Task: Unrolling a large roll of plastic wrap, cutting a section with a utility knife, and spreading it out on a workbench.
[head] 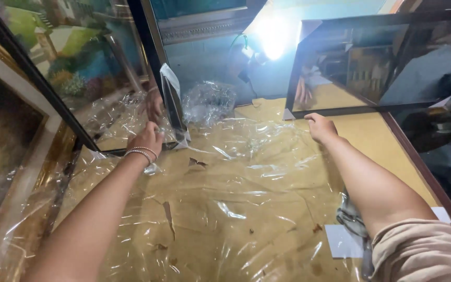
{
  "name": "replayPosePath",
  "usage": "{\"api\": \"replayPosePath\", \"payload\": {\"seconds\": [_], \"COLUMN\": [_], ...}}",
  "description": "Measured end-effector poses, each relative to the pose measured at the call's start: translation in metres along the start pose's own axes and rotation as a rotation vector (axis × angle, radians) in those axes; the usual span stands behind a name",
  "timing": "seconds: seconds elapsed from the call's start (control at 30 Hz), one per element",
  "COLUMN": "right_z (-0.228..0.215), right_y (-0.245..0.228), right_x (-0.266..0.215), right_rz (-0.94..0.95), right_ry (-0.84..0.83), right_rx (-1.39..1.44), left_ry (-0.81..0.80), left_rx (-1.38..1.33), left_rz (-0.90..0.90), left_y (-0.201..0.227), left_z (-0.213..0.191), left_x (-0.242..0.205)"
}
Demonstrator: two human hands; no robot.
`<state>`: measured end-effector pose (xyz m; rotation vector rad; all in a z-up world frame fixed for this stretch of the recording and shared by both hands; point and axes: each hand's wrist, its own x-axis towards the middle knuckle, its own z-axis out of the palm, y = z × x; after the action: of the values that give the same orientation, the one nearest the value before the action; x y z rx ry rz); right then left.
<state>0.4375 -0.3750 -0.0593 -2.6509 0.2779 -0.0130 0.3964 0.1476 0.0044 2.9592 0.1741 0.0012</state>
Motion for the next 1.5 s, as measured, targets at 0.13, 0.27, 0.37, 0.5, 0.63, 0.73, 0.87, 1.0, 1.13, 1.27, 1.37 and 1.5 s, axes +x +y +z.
{"api": "replayPosePath", "payload": {"seconds": [0.13, 0.27, 0.37, 0.5, 0.63, 0.73, 0.87, 1.0, 1.13, 1.27, 1.37, 1.5], "right_z": [0.001, -0.02, -0.011, -0.047, -0.057, -0.101, -0.125, -0.132, -0.139, -0.157, -0.163, -0.159], "right_y": [-0.037, -0.061, -0.01, 0.043, 0.072, 0.041, 0.015, -0.003, -0.004, -0.017, -0.022, -0.02], "right_x": [-0.012, -0.027, 0.017, 0.019, 0.043, 0.006, -0.025, -0.024, -0.024, -0.049, -0.056, -0.05], "right_rz": [0.027, -0.025, -0.055, 0.102, 0.182, 0.335, 0.295, 0.229, 0.145, -0.126, -0.22, -0.156], "right_ry": [-0.017, -0.046, 0.385, 0.698, 0.388, -0.112, -0.438, -0.345, -0.17, -0.211, -0.25, -0.122], "right_rx": [-0.022, -0.073, 0.282, 0.377, 0.73, 1.09, 0.972, 0.91, 1.372, 1.488, 1.467, 1.542], "left_ry": [-0.112, -0.277, -0.208, -0.044, -0.189, -0.597, -0.984, -1.202, -1.2, -0.836, -0.768, -1.062], "left_rx": [-0.165, -0.354, -0.371, -0.319, -0.874, -1.11, -0.705, -0.583, -0.284, -0.233, -0.334, -0.364], "left_rz": [-0.074, -0.089, 0.068, 0.107, -0.025, -0.324, -0.304, -0.087, 0.119, 0.152, 0.207, 0.255], "left_y": [0.019, 0.038, 0.02, 0.022, 0.044, 0.031, 0.065, 0.097, 0.104, 0.099, 0.093, 0.099], "left_z": [-0.005, -0.03, -0.02, -0.055, -0.077, -0.052, -0.088, -0.111, -0.096, -0.069, -0.053, -0.059], "left_x": [0.0, -0.008, 0.017, 0.002, -0.016, -0.004, -0.036, -0.059, -0.058, -0.049, -0.041, -0.047]}}
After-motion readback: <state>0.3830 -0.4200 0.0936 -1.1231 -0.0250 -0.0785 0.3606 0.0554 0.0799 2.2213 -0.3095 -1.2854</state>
